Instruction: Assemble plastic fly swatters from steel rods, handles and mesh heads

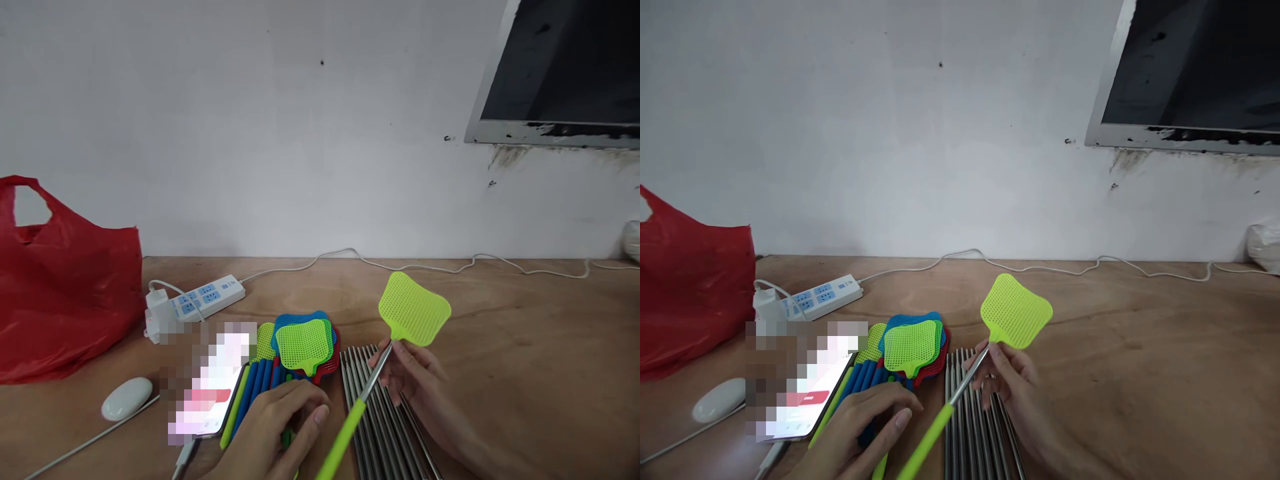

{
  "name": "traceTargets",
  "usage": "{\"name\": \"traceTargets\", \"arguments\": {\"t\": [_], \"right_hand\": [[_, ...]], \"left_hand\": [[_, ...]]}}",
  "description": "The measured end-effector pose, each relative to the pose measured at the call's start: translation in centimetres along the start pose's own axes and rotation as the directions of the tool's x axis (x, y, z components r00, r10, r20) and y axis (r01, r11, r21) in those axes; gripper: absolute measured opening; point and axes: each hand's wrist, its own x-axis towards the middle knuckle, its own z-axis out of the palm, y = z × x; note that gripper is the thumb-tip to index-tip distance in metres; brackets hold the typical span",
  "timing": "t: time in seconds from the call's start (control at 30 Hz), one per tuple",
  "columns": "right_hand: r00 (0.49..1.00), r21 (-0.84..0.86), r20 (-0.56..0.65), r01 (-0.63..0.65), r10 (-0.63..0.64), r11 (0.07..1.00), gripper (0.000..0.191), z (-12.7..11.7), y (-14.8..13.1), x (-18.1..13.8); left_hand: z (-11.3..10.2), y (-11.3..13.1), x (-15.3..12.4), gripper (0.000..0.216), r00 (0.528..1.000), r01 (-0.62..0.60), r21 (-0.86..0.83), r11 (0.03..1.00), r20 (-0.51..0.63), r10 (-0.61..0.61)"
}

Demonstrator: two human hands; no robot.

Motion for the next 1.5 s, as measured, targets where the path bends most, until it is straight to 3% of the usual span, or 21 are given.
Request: {"name": "traceTargets", "arguments": {"t": [0.1,0.17,0.2,0.23,0.33,0.6,0.73,0.87,1.07,1.23,1.5], "right_hand": [[0.98,-0.066,-0.18,0.077,-0.088,0.995,0.042,-1.7,-0.7,1.5],[0.951,-0.25,-0.236,0.141,-0.201,0.958,0.043,-3.1,-1.0,2.6],[0.942,-0.434,-0.209,0.153,-0.264,0.888,0.043,-3.9,-1.2,3.2],[0.946,-0.639,-0.133,0.147,-0.296,0.755,0.042,-4.6,-1.2,3.7],[0.953,-0.83,-0.033,0.142,-0.301,0.54,0.036,-6.1,-1.2,4.8],[0.944,-0.999,0.026,0.032,-0.328,0.013,0.028,-8.5,-1.1,5.3],[0.939,-0.989,0.031,-0.022,-0.343,-0.149,0.024,-8.7,-2.0,5.2],[0.943,-0.975,0.144,0.084,-0.3,-0.203,0.022,-7.4,-2.4,4.7],[0.93,-0.927,0.352,0.331,-0.102,-0.177,0.012,-5.0,-1.5,2.9],[0.934,-0.929,0.358,0.357,0.004,-0.095,0.016,-4.6,-1.6,2.3],[0.959,-0.955,0.279,0.283,0.054,-0.086,0.019,-4.5,-1.7,2.5]], "left_hand": [[-0.2,-0.2,0.1,0.017,0.997,-0.044,0.085,0.995,-0.06,0.049],[0.0,-0.6,0.2,0.018,0.995,-0.042,0.159,0.986,-0.082,0.055],[0.1,-0.9,0.2,0.02,0.995,-0.031,0.192,0.981,-0.082,0.048],[0.2,-1.2,0.2,0.022,0.994,-0.018,0.224,0.974,-0.104,0.043],[0.4,-2.0,0.3,0.024,0.995,0.025,0.336,0.942,-0.1,0.009],[0.2,-2.2,0.3,0.017,0.998,0.056,0.557,0.829,-0.066,-0.023],[0.5,-2.5,0.2,0.019,0.998,0.051,0.602,0.797,-0.051,-0.025],[0.7,-2.6,0.2,0.023,0.999,0.049,0.563,0.825,-0.03,-0.039],[1.0,-2.4,0.1,0.027,0.999,0.042,0.544,0.838,-0.052,-0.016],[1.2,-2.2,-0.2,0.028,0.997,0.056,0.534,0.844,-0.07,-0.021],[0.9,-1.7,0.1,0.03,0.999,0.033,0.593,0.805,-0.024,-0.024]]}}
